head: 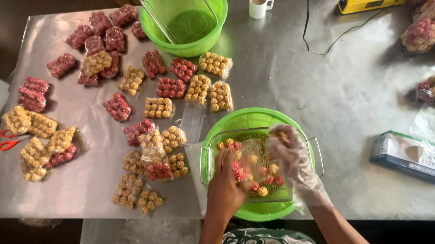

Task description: The person packs small, round, textured food items into clear plastic bags. They use gloved hands to pick up the items from a green strainer and place them into the bags, which are then set aside on a metal table. The process is repetitive, involving filling multiple bags with the food items.

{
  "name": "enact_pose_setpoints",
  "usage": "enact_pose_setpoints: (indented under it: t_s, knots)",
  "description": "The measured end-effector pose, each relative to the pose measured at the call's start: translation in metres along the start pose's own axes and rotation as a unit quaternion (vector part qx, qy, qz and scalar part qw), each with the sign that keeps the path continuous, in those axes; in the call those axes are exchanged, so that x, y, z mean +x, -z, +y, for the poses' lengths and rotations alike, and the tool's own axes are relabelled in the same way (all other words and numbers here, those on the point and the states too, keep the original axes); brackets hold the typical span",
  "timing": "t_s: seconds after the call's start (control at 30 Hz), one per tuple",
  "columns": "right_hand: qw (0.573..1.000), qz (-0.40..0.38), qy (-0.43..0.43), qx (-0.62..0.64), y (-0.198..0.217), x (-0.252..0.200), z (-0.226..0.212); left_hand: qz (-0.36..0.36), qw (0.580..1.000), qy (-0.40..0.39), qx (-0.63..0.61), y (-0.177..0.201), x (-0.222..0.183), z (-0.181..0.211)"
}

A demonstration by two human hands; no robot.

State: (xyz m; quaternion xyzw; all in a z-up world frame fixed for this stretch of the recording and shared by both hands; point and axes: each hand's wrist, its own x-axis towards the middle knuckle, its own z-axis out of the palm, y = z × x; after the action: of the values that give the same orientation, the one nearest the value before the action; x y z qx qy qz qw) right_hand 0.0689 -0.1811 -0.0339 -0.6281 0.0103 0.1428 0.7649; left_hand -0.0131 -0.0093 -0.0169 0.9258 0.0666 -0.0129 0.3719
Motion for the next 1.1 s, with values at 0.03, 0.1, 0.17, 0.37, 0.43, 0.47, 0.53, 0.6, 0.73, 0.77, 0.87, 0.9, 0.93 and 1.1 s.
enact_pose_setpoints:
  t_s: [0.03,0.1,0.17,0.37,0.43,0.47,0.53,0.6,0.73,0.77,0.87,0.9,0.93,1.1]
  knots:
    - [0.997,-0.050,0.050,0.034,-0.005,-0.007,-0.007,0.001,1.000,-0.011,0.016,-0.001,0.001,0.002]
    - [0.985,-0.120,0.100,-0.078,-0.003,-0.014,-0.015,-0.045,0.996,0.080,-0.011,-0.002,0.001,0.003]
    - [0.975,-0.106,0.094,-0.171,0.004,-0.001,-0.014,-0.032,0.995,0.087,-0.023,-0.001,-0.002,0.000]
    - [0.772,-0.065,-0.124,-0.620,0.039,0.067,0.039,0.060,0.998,0.011,-0.005,0.003,-0.014,-0.014]
    - [0.669,-0.103,-0.200,-0.708,0.041,0.076,0.066,0.050,0.998,0.025,-0.010,0.005,-0.017,-0.017]
    - [0.647,-0.131,-0.144,-0.737,0.041,0.075,0.079,0.044,0.998,0.039,-0.017,0.005,-0.019,-0.018]
    - [0.594,-0.184,-0.031,-0.783,0.035,0.066,0.101,0.030,0.997,0.068,-0.032,0.008,-0.022,-0.021]
    - [0.496,-0.300,-0.029,-0.814,0.029,0.046,0.118,0.046,0.997,0.049,-0.031,0.009,-0.026,-0.022]
    - [0.545,-0.306,-0.011,-0.781,0.016,0.015,0.139,0.059,0.997,0.031,-0.030,0.009,-0.023,-0.023]
    - [0.544,-0.280,0.085,-0.786,0.018,0.012,0.144,0.058,0.997,0.028,-0.032,0.007,-0.022,-0.022]
    - [0.479,-0.241,0.233,-0.812,0.032,0.016,0.162,0.050,0.998,0.023,-0.035,0.003,-0.018,-0.020]
    - [0.422,-0.264,0.191,-0.846,0.039,0.024,0.166,0.045,0.998,0.022,-0.031,0.002,-0.015,-0.019]
    - [0.362,-0.285,0.149,-0.875,0.046,0.029,0.169,0.040,0.999,0.020,-0.028,0.002,-0.014,-0.018]
    - [0.972,-0.129,-0.138,-0.143,0.081,0.036,0.133,0.032,0.999,0.010,-0.035,0.000,-0.013,-0.010]
